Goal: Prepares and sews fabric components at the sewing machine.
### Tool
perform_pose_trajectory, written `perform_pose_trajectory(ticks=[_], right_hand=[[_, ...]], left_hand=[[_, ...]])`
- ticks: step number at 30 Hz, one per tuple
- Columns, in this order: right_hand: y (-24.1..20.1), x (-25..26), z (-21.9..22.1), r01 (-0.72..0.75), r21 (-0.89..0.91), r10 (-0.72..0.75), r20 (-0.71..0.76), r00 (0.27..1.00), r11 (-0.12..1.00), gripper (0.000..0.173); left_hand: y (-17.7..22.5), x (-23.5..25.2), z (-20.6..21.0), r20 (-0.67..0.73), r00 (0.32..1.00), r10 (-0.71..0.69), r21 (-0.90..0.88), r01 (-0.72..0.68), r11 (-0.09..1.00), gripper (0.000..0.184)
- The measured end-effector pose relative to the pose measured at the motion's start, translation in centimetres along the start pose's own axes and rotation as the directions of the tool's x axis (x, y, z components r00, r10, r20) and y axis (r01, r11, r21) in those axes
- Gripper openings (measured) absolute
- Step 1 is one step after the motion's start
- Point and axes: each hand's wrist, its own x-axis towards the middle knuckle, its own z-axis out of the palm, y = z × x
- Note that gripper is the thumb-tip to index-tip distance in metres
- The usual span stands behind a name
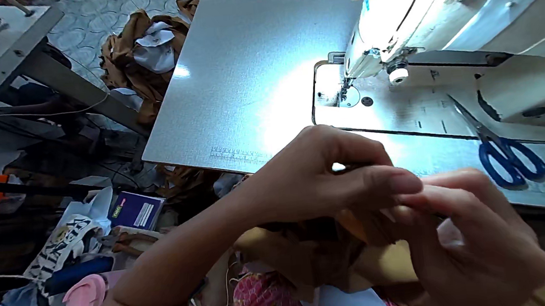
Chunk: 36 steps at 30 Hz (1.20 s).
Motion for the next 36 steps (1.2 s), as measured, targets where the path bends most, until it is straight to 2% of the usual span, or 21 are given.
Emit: perform_pose_trajectory(ticks=[2,4,6,8,9,10,11,13,15,16,17,19,21,23,26,28,31,32,33,35,36], right_hand=[[0.4,1.1,-0.8,0.045,-0.115,-0.048,-0.022,0.999,0.992,0.02],[1.5,2.3,-2.1,0.072,-0.288,-0.097,-0.073,0.993,0.955,0.021],[2.8,2.9,-2.9,0.025,-0.366,-0.098,-0.182,0.978,0.93,0.024],[2.6,2.5,-2.5,-0.051,-0.429,-0.05,-0.22,0.974,0.902,0.018],[3.4,1.3,-1.7,-0.004,-0.474,-0.118,-0.229,0.966,0.881,0.016],[7.1,1.0,0.0,0.289,-0.519,-0.494,-0.314,0.81,0.804,0.019],[2.8,0.7,-1.0,0.122,-0.341,-0.198,-0.198,0.96,0.932,0.009],[1.0,1.4,0.3,0.078,-0.088,-0.099,-0.261,0.96,0.993,0.007],[1.5,2.0,1.6,-0.024,0.017,0.028,-0.294,0.955,1.0,0.011],[2.1,2.6,2.2,-0.113,0.041,0.12,-0.297,0.947,0.993,0.011],[3.3,3.0,2.9,-0.222,0.009,0.216,-0.284,0.934,0.975,0.015],[6.6,2.7,4.8,-0.493,-0.185,0.459,-0.198,0.866,0.85,0.026],[9.8,1.9,6.5,-0.661,-0.317,0.666,-0.11,0.738,0.68,0.03],[11.6,2.1,7.3,-0.73,-0.388,0.753,-0.124,0.646,0.562,0.03],[11.8,3.5,7.6,-0.793,-0.418,0.832,-0.137,0.538,0.443,0.027],[11.8,4.1,7.2,-0.805,-0.418,0.854,-0.115,0.507,0.422,0.027],[11.8,4.6,6.6,-0.812,-0.432,0.877,-0.089,0.472,0.393,0.027],[11.7,4.4,6.6,-0.796,-0.453,0.868,-0.091,0.488,0.401,0.026],[11.7,3.9,6.8,-0.763,-0.47,0.828,-0.111,0.55,0.444,0.023],[11.7,2.1,7.0,-0.616,-0.539,0.672,-0.119,0.731,0.574,0.018],[11.8,1.3,7.2,-0.551,-0.573,0.605,-0.115,0.788,0.607,0.02]], left_hand=[[-0.5,-1.0,-0.3,0.025,0.998,-0.055,-0.006,0.055,0.998,0.02],[-1.7,-3.4,-0.6,0.018,0.969,-0.248,0.238,0.237,0.942,0.02],[-3.3,-6.9,-1.1,-0.087,0.883,-0.461,0.421,0.452,0.786,0.013],[-3.0,-10.9,-3.6,-0.252,0.841,-0.478,0.385,0.541,0.748,0.015],[-1.6,-12.9,-5.8,-0.32,0.847,-0.424,0.358,0.523,0.774,0.013],[0.5,-15.0,-8.5,-0.36,0.86,-0.361,0.338,0.481,0.809,0.013],[2.8,-17.4,-11.4,-0.391,0.874,-0.289,0.321,0.424,0.847,0.016],[6.0,-20.8,-15.7,-0.414,0.899,-0.143,0.334,0.297,0.895,0.02],[7.6,-19.3,-16.1,-0.473,0.865,-0.168,0.349,0.359,0.866,0.017],[8.7,-15.7,-16.5,-0.436,0.836,-0.332,0.398,0.511,0.762,0.011],[8.2,-12.0,-17.5,-0.299,0.833,-0.465,0.543,0.549,0.635,0.015],[2.7,-6.1,-18.3,-0.101,0.844,-0.527,0.815,0.374,0.442,0.022],[-4.9,-2.4,-15.8,-0.052,0.932,-0.358,0.92,0.185,0.346,0.022],[-9.1,2.8,-8.4,-0.138,0.93,-0.34,0.935,0.235,0.264,0.022],[-13.2,6.0,0.9,-0.029,0.929,-0.369,0.864,0.209,0.458,0.02],[-15.5,5.7,3.1,-0.004,0.935,-0.355,0.786,0.223,0.577,0.024],[-17.8,4.6,3.7,-0.072,0.979,-0.191,0.752,0.18,0.634,0.021],[-17.9,4.6,3.7,-0.076,0.98,-0.185,0.751,0.178,0.636,0.021],[-17.6,4.7,3.7,-0.069,0.974,-0.214,0.751,0.192,0.632,0.022],[-17.0,5.2,3.5,-0.038,0.952,-0.304,0.749,0.229,0.621,0.023],[-16.8,5.4,3.4,-0.026,0.942,-0.333,0.753,0.237,0.613,0.022]])
